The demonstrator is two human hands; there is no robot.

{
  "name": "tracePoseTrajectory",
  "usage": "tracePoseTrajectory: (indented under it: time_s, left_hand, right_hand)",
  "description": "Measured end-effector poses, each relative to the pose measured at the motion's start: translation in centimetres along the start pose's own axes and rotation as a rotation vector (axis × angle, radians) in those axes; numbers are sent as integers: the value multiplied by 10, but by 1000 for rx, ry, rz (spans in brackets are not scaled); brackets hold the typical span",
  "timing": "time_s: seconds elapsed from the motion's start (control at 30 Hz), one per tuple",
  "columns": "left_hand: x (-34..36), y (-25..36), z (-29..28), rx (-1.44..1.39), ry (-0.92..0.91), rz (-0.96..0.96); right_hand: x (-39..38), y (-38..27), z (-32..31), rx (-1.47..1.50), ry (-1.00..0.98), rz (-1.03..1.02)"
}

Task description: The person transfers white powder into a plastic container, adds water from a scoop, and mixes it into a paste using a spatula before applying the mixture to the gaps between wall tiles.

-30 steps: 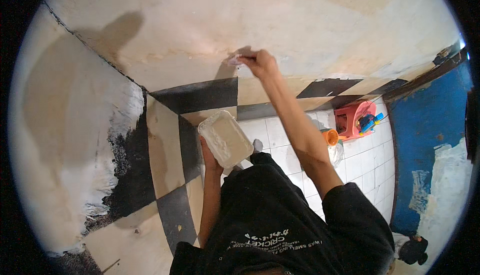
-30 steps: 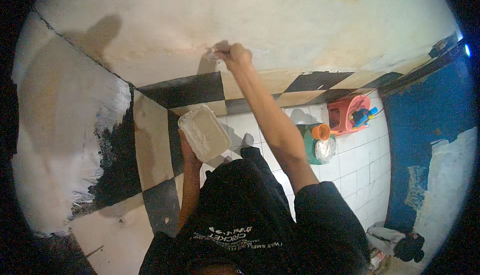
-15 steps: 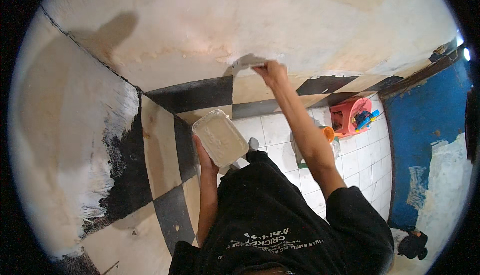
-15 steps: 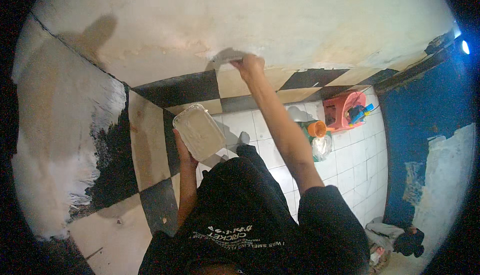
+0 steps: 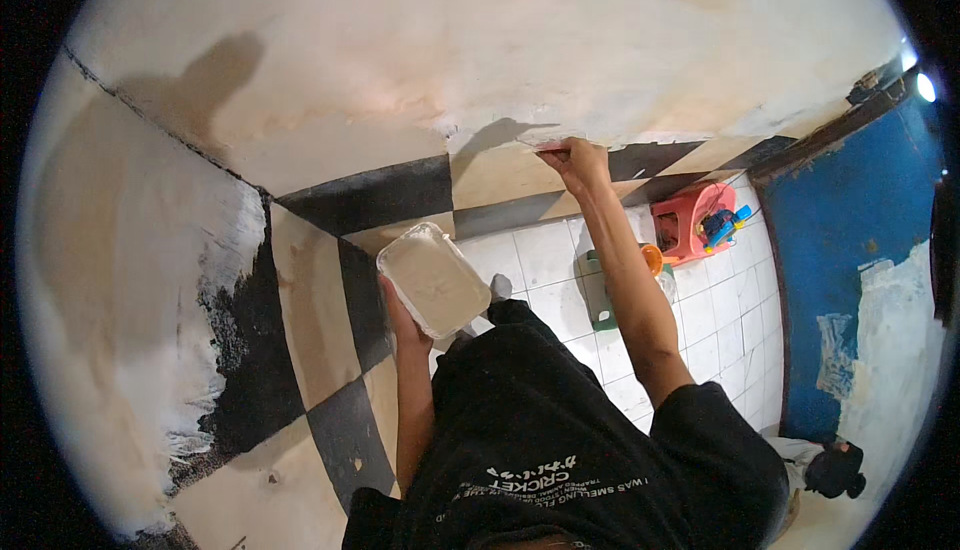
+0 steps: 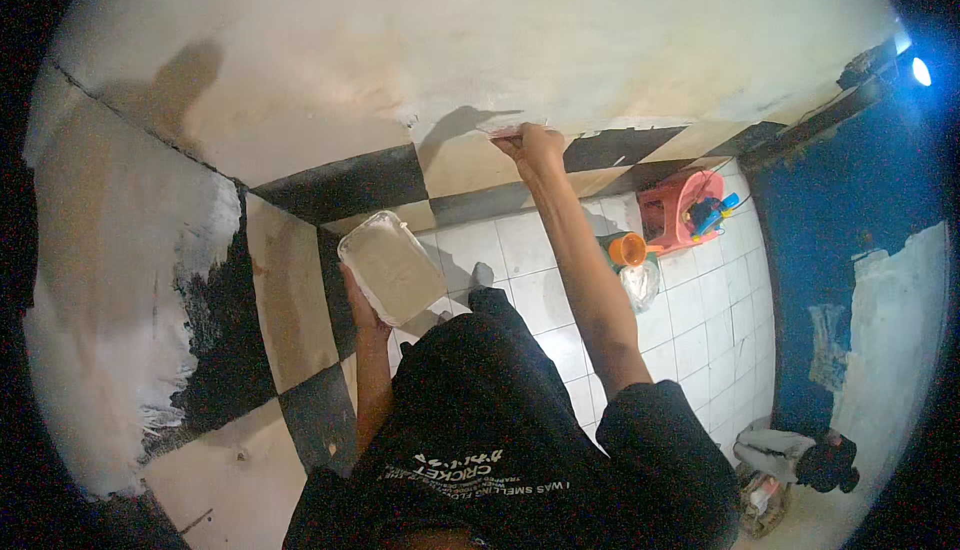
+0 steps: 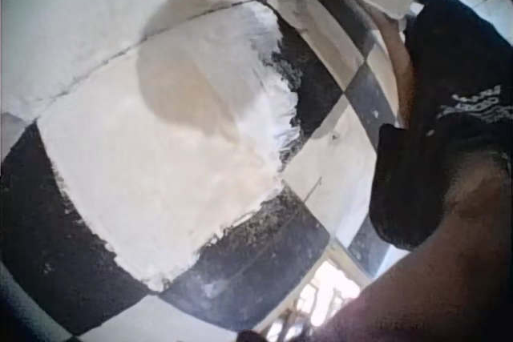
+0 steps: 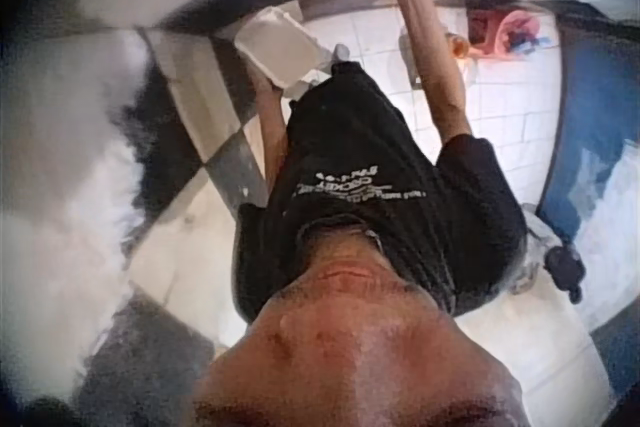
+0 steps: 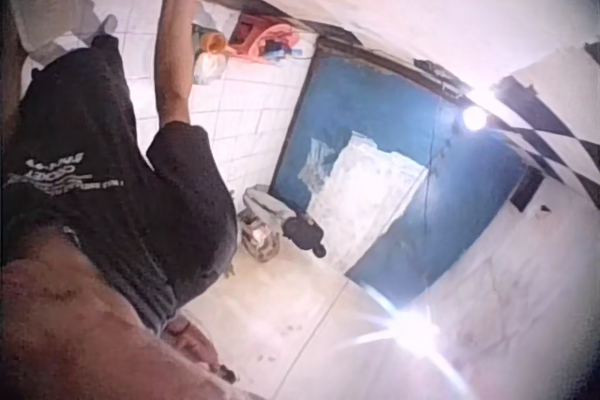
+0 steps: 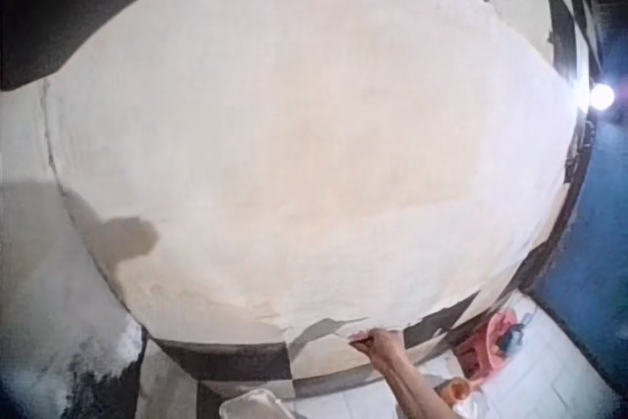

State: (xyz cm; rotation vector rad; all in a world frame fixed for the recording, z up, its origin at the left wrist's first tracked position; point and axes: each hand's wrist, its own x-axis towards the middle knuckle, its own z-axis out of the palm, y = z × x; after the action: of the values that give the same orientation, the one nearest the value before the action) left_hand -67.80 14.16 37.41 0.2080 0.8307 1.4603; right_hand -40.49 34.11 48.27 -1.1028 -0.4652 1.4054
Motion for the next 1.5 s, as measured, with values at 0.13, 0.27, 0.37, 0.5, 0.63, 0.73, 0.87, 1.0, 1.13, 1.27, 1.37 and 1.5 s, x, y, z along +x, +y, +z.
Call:
tracePoseTrajectory:
  time_s: [0.13, 0.27, 0.37, 0.5, 0.63, 0.73, 0.87, 1.0, 1.13, 1.27, 1.37, 1.5]
  left_hand:
    - [0, 5, 12, 7, -3, 24]
    - [1, 10, 9, 20, 50, 18]
    - [2, 9, 10, -4, 36, -3]
    - [3, 7, 12, 4, 24, -19]
    - [3, 6, 19, 16, 10, -16]
    - [4, 6, 22, 11, 0, -26]
    - [-3, 15, 25, 38, 66, 7]
    - [-6, 14, 17, -34, 39, 7]
    - [-1, 7, 12, -28, 60, 32]
    - [-5, 10, 5, -21, 57, 38]
    - [-5, 13, 10, 5, 17, 68]
    - [-17, 23, 13, 23, 60, 81]
  right_hand:
    - [63, -27, 12, -77, -103, -44]
    - [69, -53, 27, 122, -158, 43]
    - [12, -75, 34, 77, -91, -27]
    - [-38, -83, 11, -18, -147, -134]
    - [6, -13, -34, -196, -156, -76]
    - [52, 4, -9, -182, -87, -2]
    - [49, -18, 58, 161, -179, 110]
    - [-49, -41, 73, 71, -196, -73]
    - [-42, 47, 40, 32, -154, 123]
    - [7, 103, 73, 73, -16, 193]
    - [43, 73, 104, 170, -92, 144]
    - [19, 28, 125, 316, -203, 185]
